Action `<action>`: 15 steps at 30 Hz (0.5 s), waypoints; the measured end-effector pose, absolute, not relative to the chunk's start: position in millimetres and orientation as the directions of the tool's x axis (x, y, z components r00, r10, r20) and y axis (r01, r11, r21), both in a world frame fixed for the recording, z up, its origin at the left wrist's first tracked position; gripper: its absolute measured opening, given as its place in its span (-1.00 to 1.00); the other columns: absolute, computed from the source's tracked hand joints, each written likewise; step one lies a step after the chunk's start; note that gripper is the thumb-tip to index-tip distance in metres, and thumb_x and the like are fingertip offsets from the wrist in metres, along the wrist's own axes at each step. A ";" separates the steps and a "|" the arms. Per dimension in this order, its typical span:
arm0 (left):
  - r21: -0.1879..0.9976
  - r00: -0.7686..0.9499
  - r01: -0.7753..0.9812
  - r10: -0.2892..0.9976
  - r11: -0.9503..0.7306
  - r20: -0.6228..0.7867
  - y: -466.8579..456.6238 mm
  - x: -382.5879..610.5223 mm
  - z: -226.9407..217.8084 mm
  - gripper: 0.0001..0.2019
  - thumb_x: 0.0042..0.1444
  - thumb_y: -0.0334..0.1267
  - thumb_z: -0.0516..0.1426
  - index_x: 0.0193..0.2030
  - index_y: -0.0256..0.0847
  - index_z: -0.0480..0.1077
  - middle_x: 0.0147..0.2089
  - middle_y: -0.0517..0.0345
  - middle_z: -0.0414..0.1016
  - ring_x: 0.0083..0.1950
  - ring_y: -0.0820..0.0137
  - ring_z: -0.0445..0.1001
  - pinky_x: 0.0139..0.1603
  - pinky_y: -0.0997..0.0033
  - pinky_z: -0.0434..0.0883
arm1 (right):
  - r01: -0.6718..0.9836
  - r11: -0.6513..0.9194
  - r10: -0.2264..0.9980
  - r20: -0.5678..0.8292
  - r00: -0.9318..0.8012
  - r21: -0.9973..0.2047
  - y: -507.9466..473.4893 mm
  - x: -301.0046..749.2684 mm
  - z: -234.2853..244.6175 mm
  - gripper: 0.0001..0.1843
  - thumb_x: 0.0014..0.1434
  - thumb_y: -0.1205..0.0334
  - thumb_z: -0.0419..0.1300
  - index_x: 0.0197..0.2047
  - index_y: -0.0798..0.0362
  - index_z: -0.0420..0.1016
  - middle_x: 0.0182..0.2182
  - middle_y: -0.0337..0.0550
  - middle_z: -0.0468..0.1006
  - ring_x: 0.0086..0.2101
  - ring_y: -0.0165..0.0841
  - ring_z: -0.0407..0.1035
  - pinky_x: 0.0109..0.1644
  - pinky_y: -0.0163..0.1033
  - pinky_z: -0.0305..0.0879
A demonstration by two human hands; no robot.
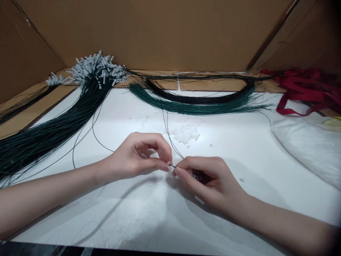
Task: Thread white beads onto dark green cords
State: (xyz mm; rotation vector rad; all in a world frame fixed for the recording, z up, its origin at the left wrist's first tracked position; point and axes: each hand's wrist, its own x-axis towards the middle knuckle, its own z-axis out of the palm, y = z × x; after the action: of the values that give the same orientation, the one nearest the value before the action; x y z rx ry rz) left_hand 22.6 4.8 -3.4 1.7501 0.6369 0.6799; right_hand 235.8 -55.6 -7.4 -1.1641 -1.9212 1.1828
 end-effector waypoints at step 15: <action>0.909 0.744 0.131 0.645 -0.395 0.173 0.8 25.7 -1.4 -0.94 0.12 -0.43 0.24 -0.26 -0.29 0.46 -0.31 0.11 0.53 -0.30 0.46 0.52 -0.34 0.55 0.48 | 0.415 0.319 0.887 0.114 -0.448 -0.852 -55.4 231.9 -7.9 -0.78 0.16 0.43 0.10 -0.50 0.15 0.43 -0.60 -0.32 0.25 -0.56 -0.56 0.05 -0.50 -0.41 0.04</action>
State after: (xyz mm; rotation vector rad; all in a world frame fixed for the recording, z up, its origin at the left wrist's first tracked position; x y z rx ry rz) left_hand 25.7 0.8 -1.4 1.9250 0.5935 0.6326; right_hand 231.9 -55.4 -7.9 -1.1443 -2.0034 1.0433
